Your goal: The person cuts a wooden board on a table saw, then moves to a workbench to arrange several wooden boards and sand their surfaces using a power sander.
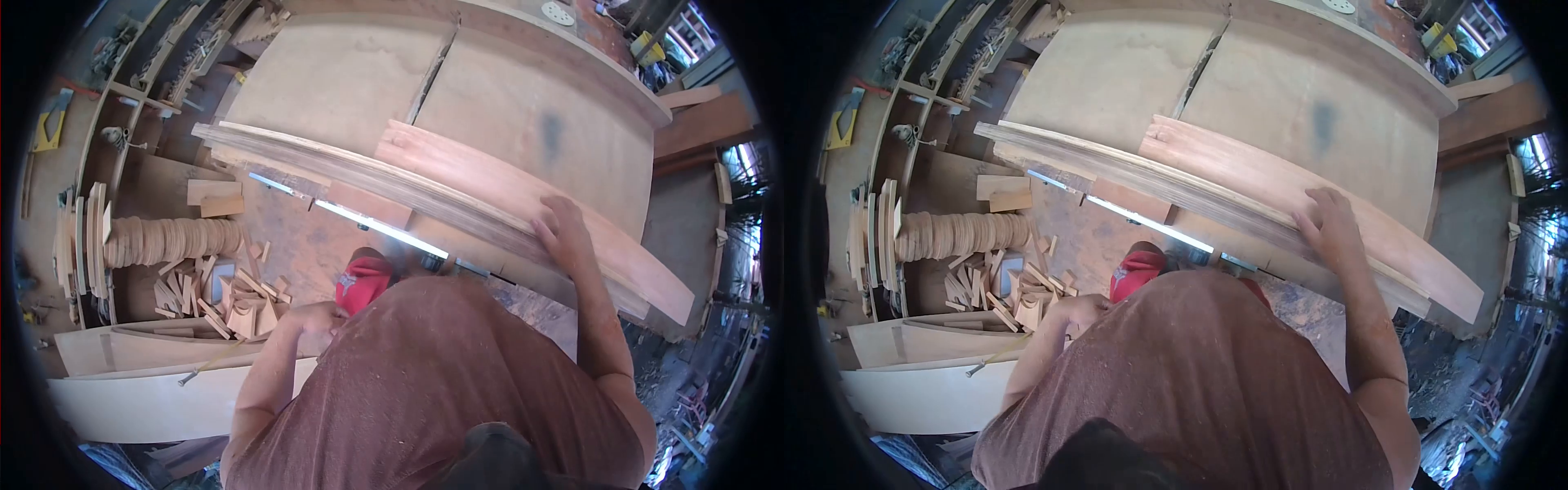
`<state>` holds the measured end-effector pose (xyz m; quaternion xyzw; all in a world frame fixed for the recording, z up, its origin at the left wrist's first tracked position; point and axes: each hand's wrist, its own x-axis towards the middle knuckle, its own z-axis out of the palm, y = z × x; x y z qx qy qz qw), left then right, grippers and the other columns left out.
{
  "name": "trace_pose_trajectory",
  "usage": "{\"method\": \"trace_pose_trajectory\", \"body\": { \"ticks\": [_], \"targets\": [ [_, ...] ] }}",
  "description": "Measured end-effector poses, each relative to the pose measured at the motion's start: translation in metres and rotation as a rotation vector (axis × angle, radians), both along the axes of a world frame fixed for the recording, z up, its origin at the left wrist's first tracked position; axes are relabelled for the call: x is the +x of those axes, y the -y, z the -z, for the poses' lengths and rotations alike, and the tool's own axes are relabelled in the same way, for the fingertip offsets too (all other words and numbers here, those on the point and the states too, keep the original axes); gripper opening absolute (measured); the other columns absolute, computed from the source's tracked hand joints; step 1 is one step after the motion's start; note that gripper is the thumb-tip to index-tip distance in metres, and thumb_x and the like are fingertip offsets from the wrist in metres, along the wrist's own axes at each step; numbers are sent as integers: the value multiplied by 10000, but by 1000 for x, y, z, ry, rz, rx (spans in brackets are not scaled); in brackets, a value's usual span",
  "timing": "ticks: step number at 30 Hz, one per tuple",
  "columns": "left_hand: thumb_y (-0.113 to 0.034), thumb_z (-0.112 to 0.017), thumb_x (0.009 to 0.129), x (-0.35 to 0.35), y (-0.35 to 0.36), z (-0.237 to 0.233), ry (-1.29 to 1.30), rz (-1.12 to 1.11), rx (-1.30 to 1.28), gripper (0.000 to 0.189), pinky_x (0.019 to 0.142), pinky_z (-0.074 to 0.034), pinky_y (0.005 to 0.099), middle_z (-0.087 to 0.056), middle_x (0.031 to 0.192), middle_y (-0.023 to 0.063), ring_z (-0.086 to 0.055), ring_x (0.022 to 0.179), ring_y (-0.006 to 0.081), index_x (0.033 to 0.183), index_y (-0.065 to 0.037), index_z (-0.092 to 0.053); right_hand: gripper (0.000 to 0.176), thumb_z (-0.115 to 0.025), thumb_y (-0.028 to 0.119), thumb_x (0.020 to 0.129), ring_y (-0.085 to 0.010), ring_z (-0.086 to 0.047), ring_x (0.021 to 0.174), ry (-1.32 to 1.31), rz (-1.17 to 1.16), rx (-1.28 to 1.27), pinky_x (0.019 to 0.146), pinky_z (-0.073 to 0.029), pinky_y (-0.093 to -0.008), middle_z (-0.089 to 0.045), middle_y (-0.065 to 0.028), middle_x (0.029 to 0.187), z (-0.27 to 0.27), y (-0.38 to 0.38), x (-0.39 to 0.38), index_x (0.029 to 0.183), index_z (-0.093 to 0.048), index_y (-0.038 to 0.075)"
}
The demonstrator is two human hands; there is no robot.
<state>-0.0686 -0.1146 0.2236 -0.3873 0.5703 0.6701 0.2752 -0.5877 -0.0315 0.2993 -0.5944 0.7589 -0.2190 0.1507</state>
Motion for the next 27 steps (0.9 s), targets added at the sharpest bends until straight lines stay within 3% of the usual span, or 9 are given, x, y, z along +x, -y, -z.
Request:
{"method": "trace_pose_trajectory", "body": {
  "ticks": [2,4,8,10,12,13,15,18,27],
  "targets": [
    [-113,-562,925,-31,26,-35,57,169,-184,236,771,-515,325,-702,914,81,-651,845,181,1126,-49,-667,505,-671,323,876,-391,-468,1261,24,11,82,1052,-399,-442,-512,-224,1345,1,0,0,1276,-550,39],
    [-125,-559,931,-45,58,-43,-319,35,-628,200,781,-513,329,-695,887,92,-653,836,189,1070,-30,-667,550,-681,337,868,-389,-451,1286,-54,-22,111,1067,-389,-441,-489,-242,1370,14,3,-12,1294,-534,23],
    [-186,-617,927,-102,143,-115,-456,-342,-931,280,802,-519,353,-683,968,143,-658,898,220,1125,12,-630,661,-715,362,840,-388,-447,1306,-174,37,202,1093,-371,-440,-466,-277,1396,18,22,-29,1336,-495,-16],
    [-223,-640,923,-123,185,-112,-432,-347,-1065,315,818,-525,355,-678,1041,166,-658,983,254,1149,-5,-632,683,-736,362,819,-392,-467,1285,-103,120,260,1084,-378,-442,-492,-273,1368,22,31,-35,1337,-495,-13],
    [-296,-660,908,-143,218,-102,-380,-97,-1220,462,913,-498,372,-657,1157,199,-649,1053,302,1239,20,-593,706,-758,362,798,-397,-487,1263,-40,201,309,1074,-385,-445,-518,-269,1340,25,28,-35,1337,-495,-10],
    [-296,-660,908,-153,228,-102,-388,-90,-1213,462,913,-498,372,-657,1157,199,-649,1053,302,1239,20,-593,707,-782,340,769,-397,-504,1240,-51,196,336,1059,-398,-444,-544,-259,1308,27,29,-36,1323,-511,-5],
    [-447,-730,798,-171,241,-101,-213,277,-956,748,982,-463,408,-612,1243,235,-606,1124,372,1337,28,-520,710,-806,319,741,-397,-522,1216,-55,205,376,1043,-410,-442,-571,-249,1277,24,33,-32,1310,-526,0],
    [-540,-783,664,-172,253,-92,-324,569,-823,986,1013,-439,419,-604,1261,232,-581,1173,375,1402,24,-454,721,-859,271,659,-388,-540,1178,5,309,392,1006,-429,-442,-605,-214,1226,21,38,-26,1272,-569,27],
    [-458,-845,606,-202,267,-109,-238,733,-569,775,866,-499,420,-675,1072,171,-644,1008,328,1215,-42,-608,766,-897,201,544,-359,-525,1168,17,461,375,1007,-409,-439,-607,-164,1203,24,41,-27,1237,-598,68]
  ]
}}
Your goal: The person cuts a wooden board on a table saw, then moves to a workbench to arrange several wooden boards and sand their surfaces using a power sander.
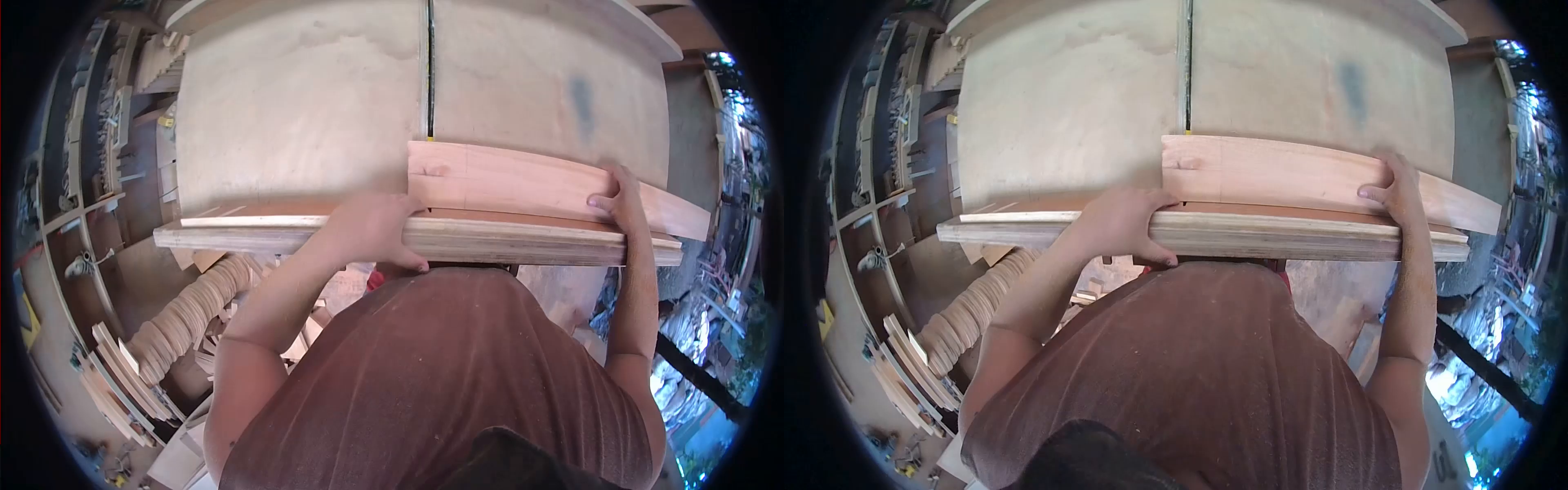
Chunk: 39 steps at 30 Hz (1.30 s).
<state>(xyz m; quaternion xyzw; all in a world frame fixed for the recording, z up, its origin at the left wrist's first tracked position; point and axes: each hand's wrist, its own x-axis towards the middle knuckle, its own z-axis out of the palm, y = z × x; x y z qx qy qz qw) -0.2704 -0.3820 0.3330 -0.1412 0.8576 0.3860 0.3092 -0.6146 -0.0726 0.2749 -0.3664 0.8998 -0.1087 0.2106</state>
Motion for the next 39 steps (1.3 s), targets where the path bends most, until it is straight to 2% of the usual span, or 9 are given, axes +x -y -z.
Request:
{"method": "trace_pose_trajectory", "body": {
  "ticks": [2,5,11,14,16,26,32,34,39],
  "targets": [
    [-456,-849,605,2,1,10,-22,2,14,774,860,-499,419,-677,1065,162,-646,1000,328,1218,-48,-607,794,-902,185,507,-357,-497,1196,12,60,-14,1033,-388,-434,-591,-156,1229,0,1,0,1231,-599,68],
    [-457,-856,609,4,3,20,-60,-1,30,786,855,-495,426,-676,1067,153,-643,992,335,1232,-61,-586,800,-904,177,495,-358,-483,1209,1,2,-65,1041,-386,-431,-583,-147,1248,7,-6,-7,1227,-598,68],
    [-458,-837,644,0,7,19,-17,31,56,720,878,-489,438,-653,1089,148,-621,1044,331,1167,-57,-550,816,-894,170,491,-348,-456,1252,65,64,-11,1071,-367,-425,-556,-140,1307,7,-9,-11,1243,-592,71],
    [-441,-861,615,-2,9,17,27,-21,113,777,896,-482,432,-642,1128,148,-606,1070,345,1208,-47,-551,841,-896,208,472,-341,-454,1257,57,61,8,1075,-367,-419,-551,-139,1311,10,-11,-12,1244,-590,74],
    [-409,-854,630,3,7,26,-165,-29,106,744,902,-482,438,-613,1154,146,-597,1085,341,1191,-31,-545,855,-896,270,459,-340,-453,1263,45,76,32,1073,-373,-421,-552,-139,1309,6,-7,-11,1233,-592,73],
    [-322,-803,696,1,9,28,-185,-20,99,589,938,-479,430,-597,1161,147,-593,1124,326,1140,-31,-547,846,-882,362,480,-345,-479,1236,16,32,27,1052,-385,-423,-555,-149,1289,11,-13,-15,1219,-594,67],
    [-382,-832,662,2,7,25,-206,-4,29,670,944,-482,427,-603,1209,152,-586,1149,326,1168,-49,-545,839,-885,338,480,-351,-473,1235,18,26,-9,1053,-377,-428,-561,-151,1272,9,-10,-15,1217,-594,62],
    [-421,-858,618,-3,8,20,6,-6,91,732,920,-493,422,-634,1180,148,-610,1106,327,1177,-61,-552,823,-891,294,471,-360,-479,1213,17,5,-19,1037,-384,-434,-572,-155,1244,9,-10,-14,1204,-601,59],
    [-471,-852,609,-1,6,20,55,2,42,783,860,-512,423,-678,1074,147,-645,1018,330,1222,-82,-557,782,-894,259,472,-371,-494,1167,11,10,-63,1010,-395,-439,-592,-149,1179,2,-2,-9,1172,-614,52]
  ]
}}
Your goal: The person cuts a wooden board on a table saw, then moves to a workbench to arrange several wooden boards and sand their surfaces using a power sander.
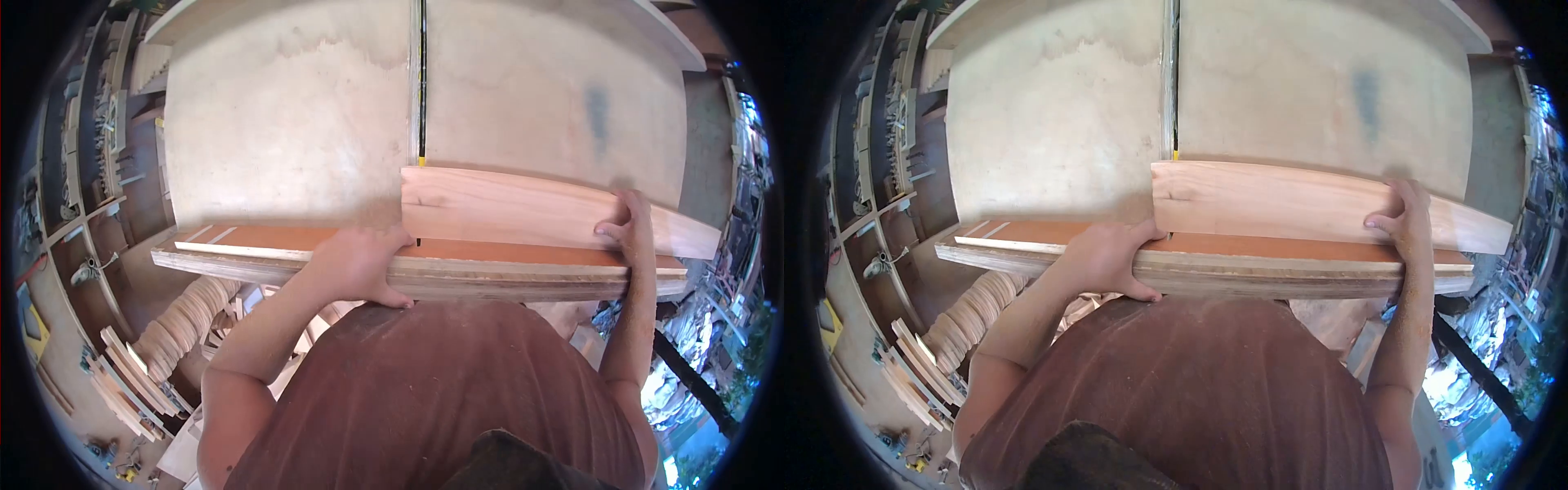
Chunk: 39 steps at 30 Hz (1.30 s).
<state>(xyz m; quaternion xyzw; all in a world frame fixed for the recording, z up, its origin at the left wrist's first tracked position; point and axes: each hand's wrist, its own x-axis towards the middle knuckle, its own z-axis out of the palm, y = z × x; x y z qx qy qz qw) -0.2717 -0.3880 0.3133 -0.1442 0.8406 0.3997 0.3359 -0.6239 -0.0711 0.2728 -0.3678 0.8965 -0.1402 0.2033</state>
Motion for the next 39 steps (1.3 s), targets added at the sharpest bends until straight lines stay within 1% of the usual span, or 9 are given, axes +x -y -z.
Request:
{"method": "trace_pose_trajectory", "body": {
  "ticks": [8,10,15,20,22,31,35,37,39],
  "targets": [
    [-436,-869,594,-1,-8,-18,-49,-21,-75,772,807,-529,418,-689,1065,151,-668,967,317,1223,-69,-613,793,-907,314,464,-385,-517,1148,-125,-42,-23,1020,-372,-490,-613,-136,1166,6,-8,-2,1169,-633,73],
    [-402,-863,601,2,-12,-23,-82,-96,-25,732,802,-536,418,-687,1072,159,-670,968,318,1210,-72,-624,801,-906,373,475,-389,-536,1134,-13,-41,-51,1029,-353,-521,-618,-149,1176,8,-11,-7,1169,-639,78],
    [-376,-861,588,10,-16,-12,-225,-43,-71,741,930,-494,401,-671,1147,155,-640,1068,316,1224,-80,-622,787,-890,449,526,-387,-549,1136,-111,-107,2,1028,-357,-517,-622,-174,1184,12,-12,-11,1178,-645,82],
    [-417,-851,593,15,-22,-8,-249,-40,-138,740,919,-495,403,-688,1109,160,-647,1056,323,1216,-88,-625,767,-883,464,567,-392,-547,1146,-127,-129,77,1030,-368,-499,-627,-188,1181,6,-12,-8,1186,-648,76],
    [-436,-846,597,18,-26,-11,-265,-66,-146,737,914,-496,403,-693,1093,163,-650,1049,326,1211,-91,-628,772,-896,391,579,-396,-560,1151,-112,-132,74,1002,-431,-452,-612,-227,1215,5,-11,-5,1194,-626,10],
    [-486,-824,612,23,-55,-23,-275,-138,-440,709,880,-499,425,-691,1057,164,-644,1027,349,1174,-92,-646,760,-804,485,697,-381,-506,1234,-150,-162,141,1064,-369,-477,-588,-226,1265,5,-10,6,1258,-577,26],
    [-477,-824,604,31,-64,-20,-431,-218,-482,686,894,-492,420,-677,1073,149,-621,1059,346,1133,-77,-649,794,-773,521,726,-377,-488,1258,-116,-182,288,1087,-347,-476,-557,-226,1311,-21,1,10,1299,-541,23],
    [-472,-824,602,35,-65,-17,-493,-235,-480,676,900,-491,417,-673,1081,144,-615,1067,343,1116,-70,-648,772,-785,458,756,-379,-495,1256,39,-252,332,1068,-382,-457,-548,-248,1320,-32,10,3,1325,-525,4],
    [-464,-832,598,35,-65,-13,-598,-214,-528,660,880,-498,420,-672,1081,141,-624,1038,343,1081,-57,-644,750,-777,446,772,-381,-490,1262,-43,-294,217,1067,-386,-453,-544,-253,1320,-19,23,-7,1320,-527,1]
  ]
}}
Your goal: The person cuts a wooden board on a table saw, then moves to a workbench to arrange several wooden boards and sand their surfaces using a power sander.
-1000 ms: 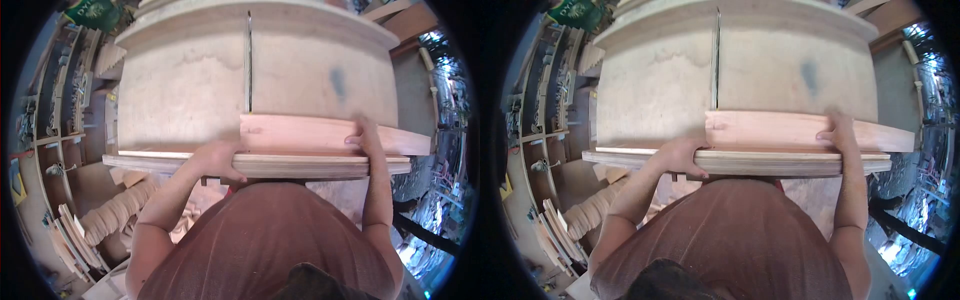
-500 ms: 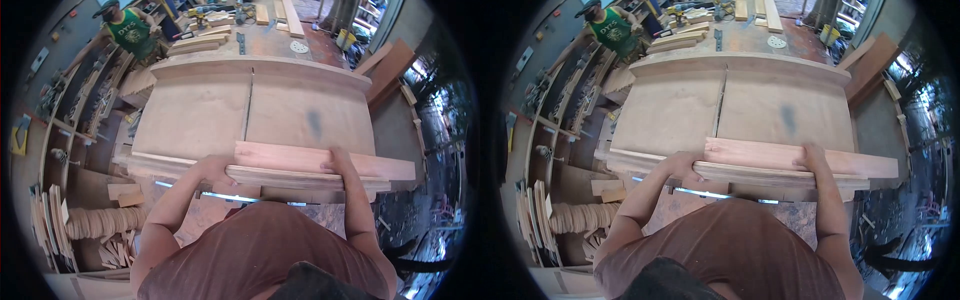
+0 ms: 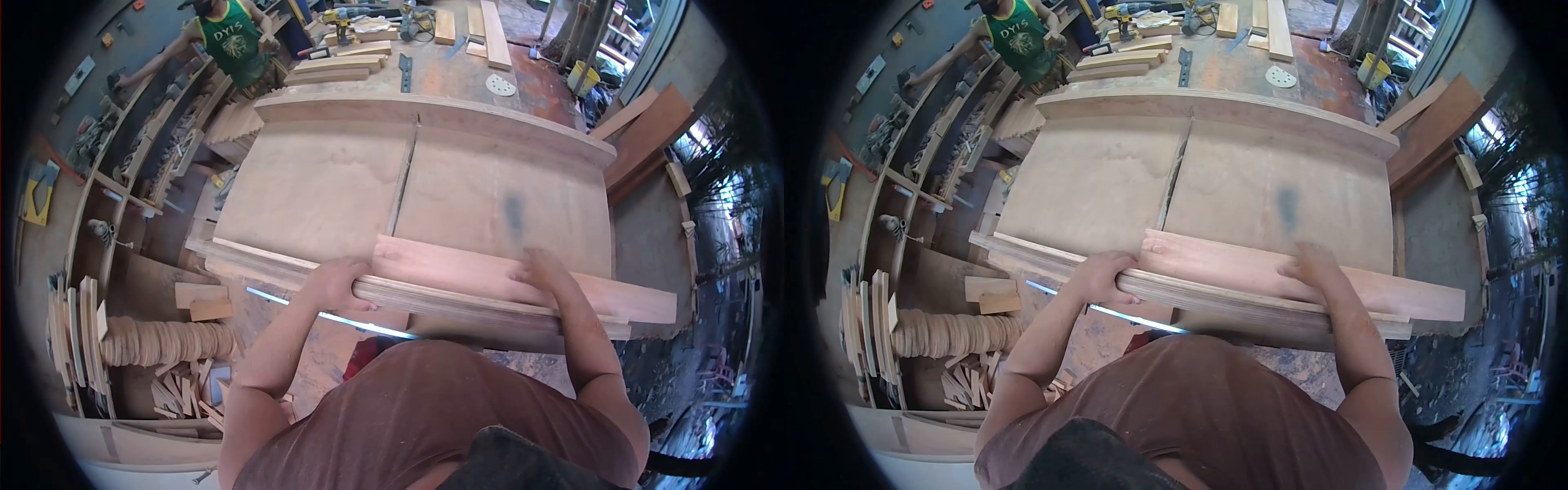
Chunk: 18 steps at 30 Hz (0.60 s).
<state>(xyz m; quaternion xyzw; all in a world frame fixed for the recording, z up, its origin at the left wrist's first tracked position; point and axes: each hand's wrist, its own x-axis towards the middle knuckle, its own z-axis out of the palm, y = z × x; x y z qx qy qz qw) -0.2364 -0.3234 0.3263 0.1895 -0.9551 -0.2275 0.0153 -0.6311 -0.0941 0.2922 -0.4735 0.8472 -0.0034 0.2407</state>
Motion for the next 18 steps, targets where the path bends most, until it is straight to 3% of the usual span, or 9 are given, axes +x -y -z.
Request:
{"method": "trace_pose_trajectory", "body": {
  "ticks": [1,5,7,14,18],
  "targets": [
    [-464,-832,598,-1,3,1,1,-2,6,660,880,-498,420,-672,1081,141,-624,1038,343,1081,-57,-644,727,-770,435,788,-383,-486,1267,-61,-56,-126,1066,-390,-449,-539,-258,1321,4,7,-4,1316,-529,-2],
    [-498,-818,597,0,7,4,65,0,59,650,853,-505,435,-664,1047,156,-626,1005,352,1059,-72,-653,757,-755,459,790,-396,-491,1257,-20,-108,-108,1051,-405,-459,-532,-237,1344,-18,49,3,1351,-496,22],
    [-524,-796,604,0,9,4,1,7,59,638,844,-505,446,-656,1018,167,-619,999,363,1041,-81,-656,732,-754,413,809,-394,-448,1303,109,-151,-293,1084,-378,-441,-504,-230,1382,-22,62,16,1371,-481,30],
    [-564,-809,572,13,6,29,-175,-25,-65,727,785,-510,449,-606,1093,143,-600,998,367,1050,-59,-599,657,-778,256,807,-363,-429,1328,305,-478,-364,1111,-349,-431,-490,-203,1402,-28,75,74,1358,-492,41],
    [-588,-794,611,15,5,21,-212,1,-78,647,763,-488,464,-574,992,123,-597,947,349,932,-82,-551,658,-795,164,766,-349,-440,1320,354,-419,-500,1109,-346,-422,-495,-192,1398,-37,49,120,1347,-511,40]
  ]
}}
